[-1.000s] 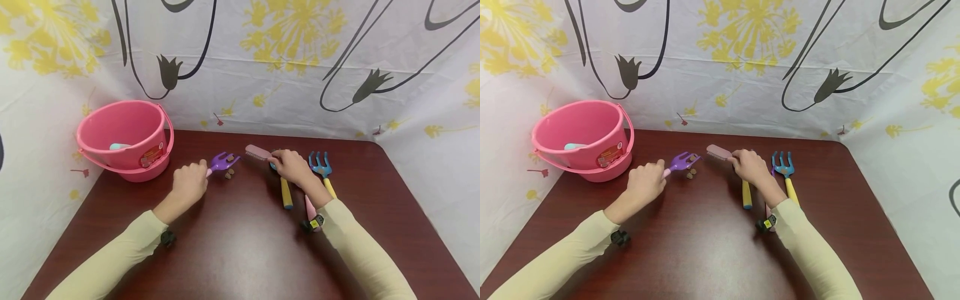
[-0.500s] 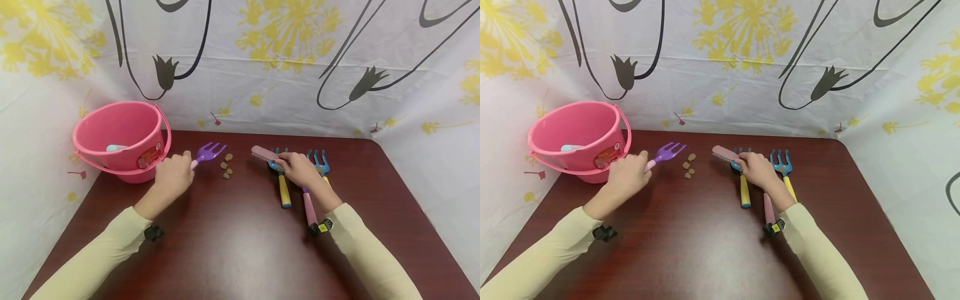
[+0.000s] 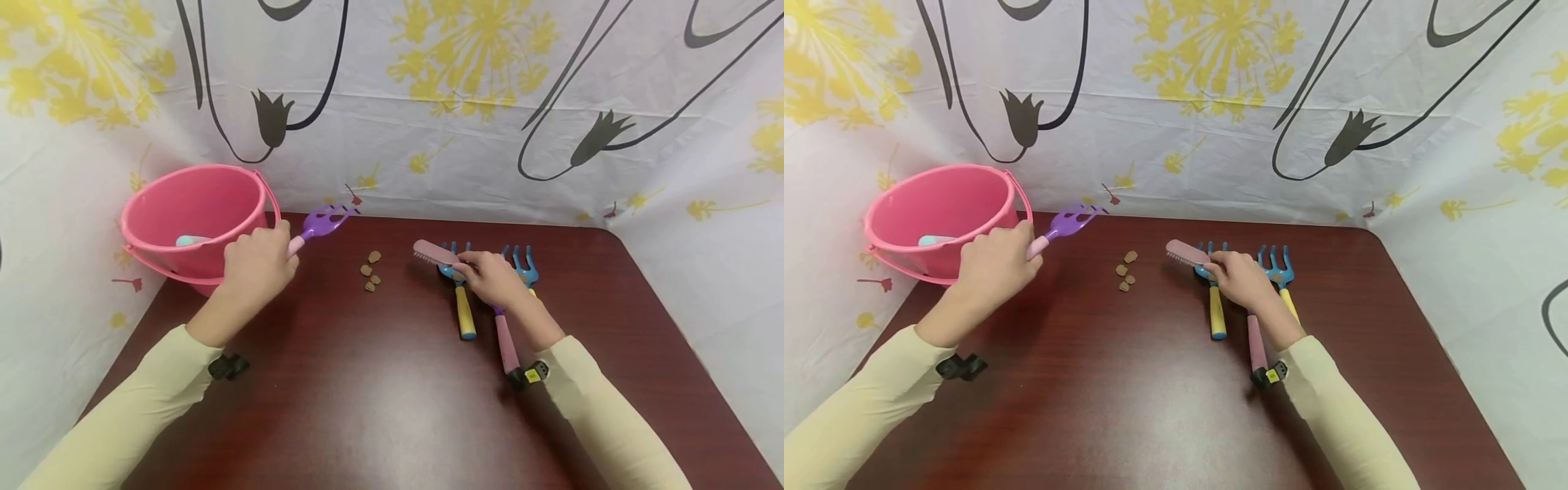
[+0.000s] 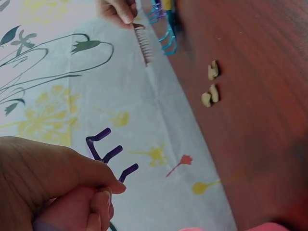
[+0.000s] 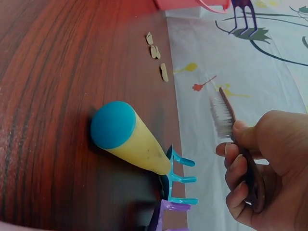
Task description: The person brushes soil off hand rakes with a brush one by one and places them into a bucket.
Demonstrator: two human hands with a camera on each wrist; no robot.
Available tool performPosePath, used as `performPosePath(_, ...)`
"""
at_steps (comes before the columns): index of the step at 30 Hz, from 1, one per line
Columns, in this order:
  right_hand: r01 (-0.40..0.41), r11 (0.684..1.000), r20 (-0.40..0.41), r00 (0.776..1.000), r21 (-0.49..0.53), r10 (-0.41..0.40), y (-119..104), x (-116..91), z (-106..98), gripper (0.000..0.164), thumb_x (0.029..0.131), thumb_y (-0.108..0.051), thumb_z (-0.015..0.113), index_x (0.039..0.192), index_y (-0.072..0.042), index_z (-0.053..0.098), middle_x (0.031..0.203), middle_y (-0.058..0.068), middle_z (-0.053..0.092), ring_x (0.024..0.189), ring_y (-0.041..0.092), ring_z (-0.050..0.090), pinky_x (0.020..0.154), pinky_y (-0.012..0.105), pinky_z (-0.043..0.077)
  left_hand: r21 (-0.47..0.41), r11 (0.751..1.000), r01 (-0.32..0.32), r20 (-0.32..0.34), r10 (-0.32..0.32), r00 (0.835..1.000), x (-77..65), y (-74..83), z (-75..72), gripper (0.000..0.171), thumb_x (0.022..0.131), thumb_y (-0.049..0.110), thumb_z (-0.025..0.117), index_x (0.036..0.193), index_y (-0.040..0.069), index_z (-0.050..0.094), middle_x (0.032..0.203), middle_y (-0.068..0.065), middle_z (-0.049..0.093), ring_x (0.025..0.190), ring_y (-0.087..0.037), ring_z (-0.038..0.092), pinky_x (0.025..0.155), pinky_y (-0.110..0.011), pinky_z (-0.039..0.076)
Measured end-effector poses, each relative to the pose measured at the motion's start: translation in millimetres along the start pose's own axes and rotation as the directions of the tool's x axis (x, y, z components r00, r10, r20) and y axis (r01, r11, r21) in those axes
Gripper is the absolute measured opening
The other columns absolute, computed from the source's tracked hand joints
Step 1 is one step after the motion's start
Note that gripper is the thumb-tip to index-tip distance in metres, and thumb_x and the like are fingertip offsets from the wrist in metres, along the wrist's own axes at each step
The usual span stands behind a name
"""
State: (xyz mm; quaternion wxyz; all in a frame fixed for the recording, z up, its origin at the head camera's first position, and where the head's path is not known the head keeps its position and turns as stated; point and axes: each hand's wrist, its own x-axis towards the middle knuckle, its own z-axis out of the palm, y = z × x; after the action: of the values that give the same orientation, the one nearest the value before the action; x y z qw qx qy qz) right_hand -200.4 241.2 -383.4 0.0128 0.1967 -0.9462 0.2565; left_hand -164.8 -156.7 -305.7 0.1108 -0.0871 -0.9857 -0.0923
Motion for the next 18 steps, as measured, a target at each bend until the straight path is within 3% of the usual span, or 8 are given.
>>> performPosePath(4,0.011,1.000,-0.012,1.000,0.013,-0.011,5,-3,-4,0.037,0.107,-0.023,0.055,0.129,0.005,0.064,0.102,0.017,0.071,0.074,0.022,0.064,0.069,0.045,0.052,-0.008,1.000,-0.025,-0.039,0.025,0.999,-2.9,-1.7,-11.4,0.031,0.083,0.015,0.075,0.099,-0.003,0.055,0.072,-0.019,0.056,0.056,-0.039,0.055,0.051,-0.053,0.051)
performPosePath(8,0.018,0.999,-0.013,1.000,0.030,-0.018,10,-6,-8,0.035,0.107,-0.022,0.055,0.128,0.004,0.064,0.110,0.018,0.070,0.091,0.028,0.067,0.082,0.051,0.052,-0.039,0.999,-0.010,-0.035,0.009,0.999,-6.0,-3.9,-25.1,0.032,0.083,0.016,0.075,0.100,-0.001,0.054,0.073,-0.019,0.056,0.059,-0.041,0.056,0.053,-0.056,0.051)
performPosePath(15,0.025,0.998,-0.026,0.999,0.050,-0.024,20,-13,-14,0.033,0.107,-0.023,0.055,0.128,0.001,0.065,0.086,0.011,0.068,0.066,0.021,0.056,0.069,0.042,0.048,-0.027,0.998,0.049,-0.040,-0.050,0.998,-2.8,-14.8,-47.2,0.028,0.087,0.022,0.069,0.097,0.003,0.051,0.075,-0.022,0.055,0.066,-0.052,0.057,0.053,-0.062,0.047)
performPosePath(18,0.042,0.998,-0.043,0.998,0.041,-0.040,24,-16,-16,0.028,0.106,-0.020,0.056,0.124,-0.001,0.067,0.081,0.010,0.065,0.064,0.019,0.054,0.067,0.041,0.046,-0.022,0.998,0.067,-0.029,-0.067,0.997,-1.5,-23.6,-53.7,0.027,0.085,0.020,0.069,0.095,0.004,0.050,0.074,-0.021,0.054,0.064,-0.051,0.056,0.052,-0.061,0.046)
